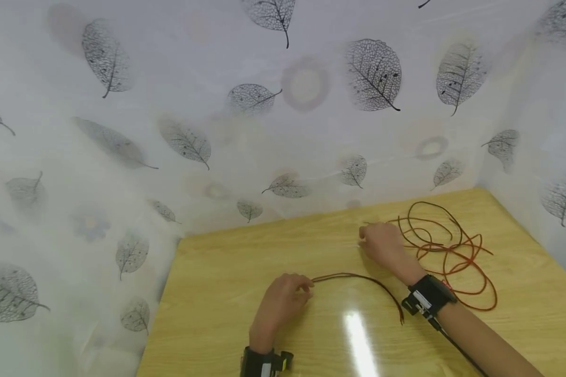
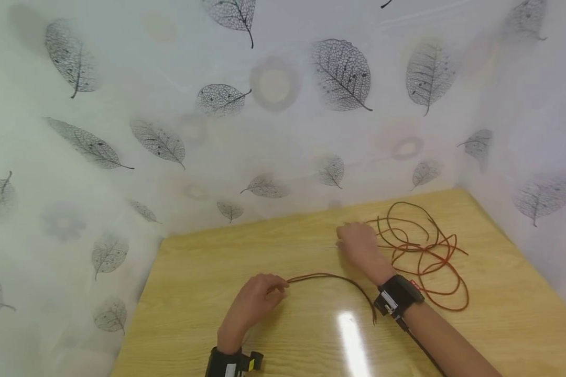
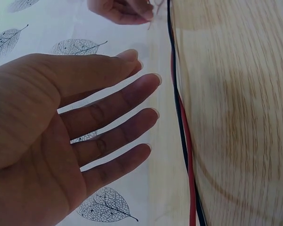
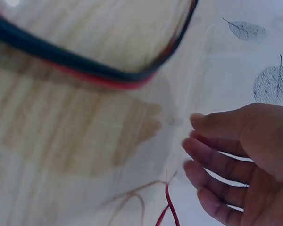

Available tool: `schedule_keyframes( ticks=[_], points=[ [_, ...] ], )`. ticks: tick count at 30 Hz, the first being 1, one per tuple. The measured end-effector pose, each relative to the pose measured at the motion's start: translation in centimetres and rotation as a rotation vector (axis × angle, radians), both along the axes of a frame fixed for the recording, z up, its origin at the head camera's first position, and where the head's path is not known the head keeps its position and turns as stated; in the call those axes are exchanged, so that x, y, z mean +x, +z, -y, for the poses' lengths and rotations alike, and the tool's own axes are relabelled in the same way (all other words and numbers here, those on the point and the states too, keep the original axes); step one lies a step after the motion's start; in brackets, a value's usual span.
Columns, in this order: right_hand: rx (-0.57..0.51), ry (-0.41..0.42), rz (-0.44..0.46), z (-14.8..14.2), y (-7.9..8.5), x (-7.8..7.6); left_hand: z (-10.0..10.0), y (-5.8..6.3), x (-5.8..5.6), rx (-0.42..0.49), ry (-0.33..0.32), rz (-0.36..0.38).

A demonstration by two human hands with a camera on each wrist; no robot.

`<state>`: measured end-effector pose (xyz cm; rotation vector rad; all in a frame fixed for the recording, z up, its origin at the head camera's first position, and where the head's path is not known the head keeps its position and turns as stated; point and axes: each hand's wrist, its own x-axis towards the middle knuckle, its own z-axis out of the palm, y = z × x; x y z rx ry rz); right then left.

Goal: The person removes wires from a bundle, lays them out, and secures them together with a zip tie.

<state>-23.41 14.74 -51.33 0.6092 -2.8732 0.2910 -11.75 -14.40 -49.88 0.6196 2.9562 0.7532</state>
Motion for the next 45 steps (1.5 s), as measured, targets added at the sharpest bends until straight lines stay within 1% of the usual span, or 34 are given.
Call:
schedule_keyframes(
  ticks=[3, 6, 8, 10, 11, 13, 16, 18, 20, 21, 23, 25, 26, 28, 30, 32, 34, 38, 39, 42, 45],
  points=[
    [-0.033, -0.083, -0.037, -2.1, 0.6, -0.3, 0.0, -0.1, 0.0, 0.004, 0.003, -0.004],
    [-0.045, -0.136, -0.011, -4.3, 0.9, -0.1, 0.1, 0.0, -0.2, 0.015, 0.01, -0.016],
    [-0.015, -0.153, 0.028, -5.4, 1.1, 0.2, 0.1, 0.0, -0.3, 0.014, 0.011, -0.021],
    [0.007, -0.152, 0.059, -6.0, 1.3, 0.5, 0.1, 0.0, -0.4, 0.017, 0.009, -0.02],
    [0.014, -0.145, 0.056, -6.1, 1.4, 0.6, 0.0, 0.1, -0.4, 0.017, 0.003, -0.024],
    [0.005, -0.136, 0.008, -6.2, 1.8, 1.0, -0.1, 0.0, -0.5, 0.02, -0.011, -0.037],
    [-0.014, -0.115, -0.089, -6.1, 2.7, 1.8, -0.6, -0.1, -0.5, 0.025, -0.026, -0.036],
    [-0.02, -0.088, -0.156, -5.9, 3.5, 2.6, -0.9, -0.1, -0.4, 0.022, -0.024, -0.028],
    [-0.021, -0.05, -0.171, -5.5, 4.3, 3.6, -1.3, 0.1, -0.3, 0.013, -0.01, -0.038],
    [-0.017, -0.022, -0.179, -5.2, 4.7, 4.2, -1.5, 0.2, -0.3, 0.014, -0.003, -0.057],
    [-0.025, 0.042, -0.195, -4.4, 5.3, 5.4, -2.1, 0.6, -0.3, 0.027, 0.003, -0.132],
    [-0.029, 0.11, -0.195, -3.4, 5.7, 6.6, -2.9, 1.1, -0.5, 0.054, -0.011, -0.242],
    [-0.024, 0.144, -0.202, -3.0, 5.7, 7.2, -3.3, 1.3, -0.6, 0.07, -0.025, -0.293],
    [-0.021, 0.212, -0.223, -2.0, 5.7, 8.2, -4.2, 1.7, -0.8, 0.092, -0.074, -0.38],
    [-0.034, 0.271, -0.244, -1.2, 5.4, 9.0, -5.1, 1.9, -0.8, 0.085, -0.132, -0.429],
    [-0.07, 0.321, -0.271, -0.6, 5.2, 9.4, -5.9, 2.0, -0.8, 0.065, -0.18, -0.445],
    [-0.115, 0.371, -0.294, -0.2, 4.9, 9.6, -6.4, 1.9, -0.6, 0.048, -0.207, -0.456],
    [-0.177, 0.44, -0.329, -0.5, 4.5, 9.7, -6.6, 1.6, -0.1, 0.044, -0.196, -0.47],
    [-0.182, 0.448, -0.34, -0.8, 4.4, 9.7, -6.6, 1.7, 0.0, 0.048, -0.192, -0.473],
    [-0.189, 0.448, -0.369, -1.7, 4.4, 9.7, -6.4, 2.0, 0.2, 0.05, -0.196, -0.451],
    [-0.194, 0.447, -0.377, -2.2, 4.3, 9.5, -6.2, 2.2, 0.2, 0.026, -0.205, -0.408]
  ],
)
